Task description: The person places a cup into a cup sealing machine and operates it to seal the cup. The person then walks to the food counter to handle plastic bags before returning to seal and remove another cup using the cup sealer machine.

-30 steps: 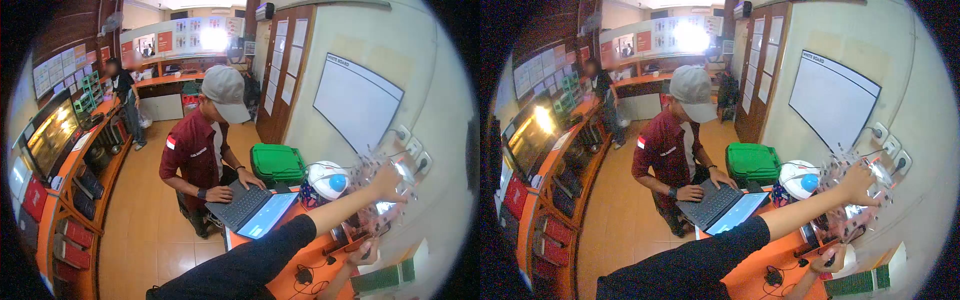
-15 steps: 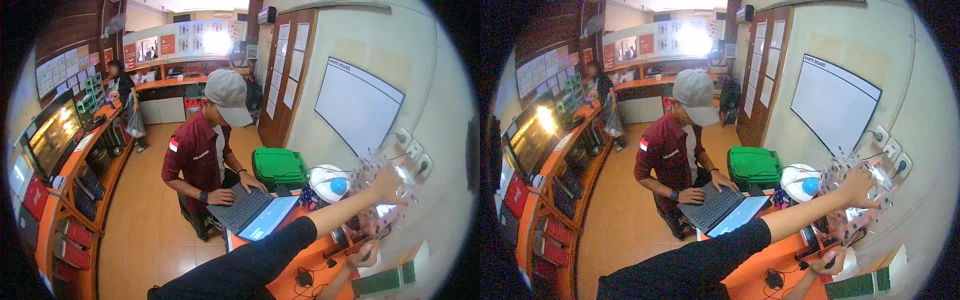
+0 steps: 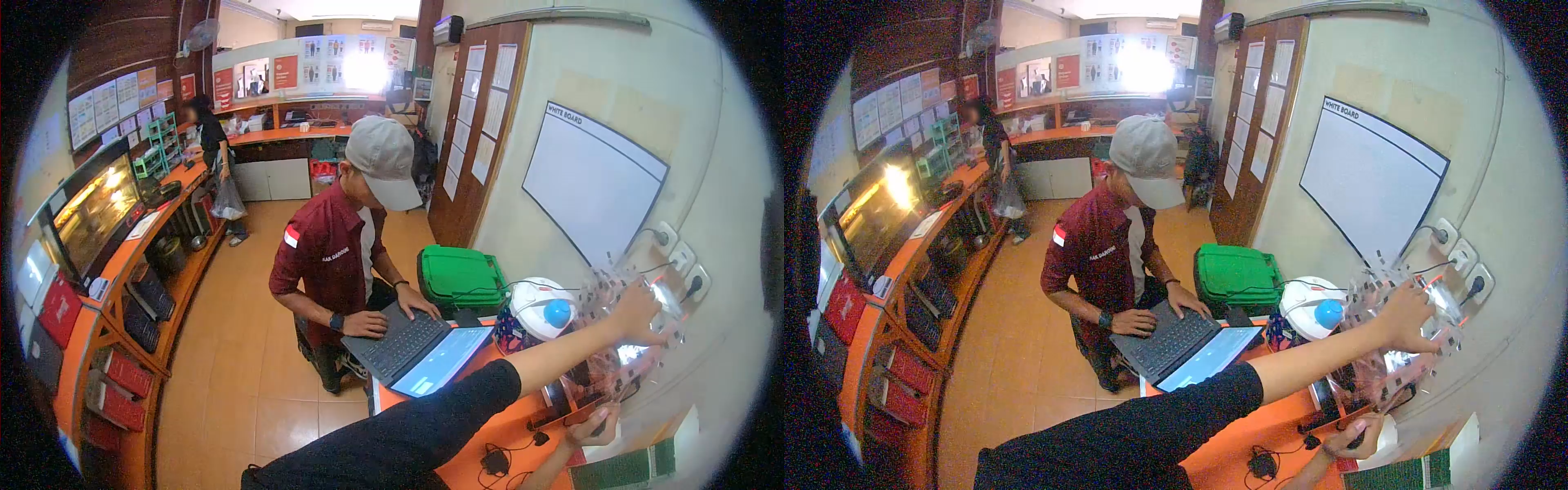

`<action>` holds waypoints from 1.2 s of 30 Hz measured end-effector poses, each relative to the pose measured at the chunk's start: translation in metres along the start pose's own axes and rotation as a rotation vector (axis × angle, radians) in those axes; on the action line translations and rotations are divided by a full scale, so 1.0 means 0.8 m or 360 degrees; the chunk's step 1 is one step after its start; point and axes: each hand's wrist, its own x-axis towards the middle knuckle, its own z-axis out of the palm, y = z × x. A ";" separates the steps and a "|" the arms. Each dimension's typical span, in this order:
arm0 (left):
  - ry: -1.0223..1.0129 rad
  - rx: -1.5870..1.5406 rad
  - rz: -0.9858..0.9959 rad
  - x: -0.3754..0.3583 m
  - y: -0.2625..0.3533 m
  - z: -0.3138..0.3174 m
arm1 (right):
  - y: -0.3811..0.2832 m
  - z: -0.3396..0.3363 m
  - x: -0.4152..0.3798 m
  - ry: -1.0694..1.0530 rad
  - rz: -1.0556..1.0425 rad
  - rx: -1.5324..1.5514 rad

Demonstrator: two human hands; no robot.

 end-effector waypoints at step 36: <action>-0.0015 0.0086 0.0027 0.002 0.000 0.001 | 0.041 0.002 0.045 0.0145 -0.0294 -0.0166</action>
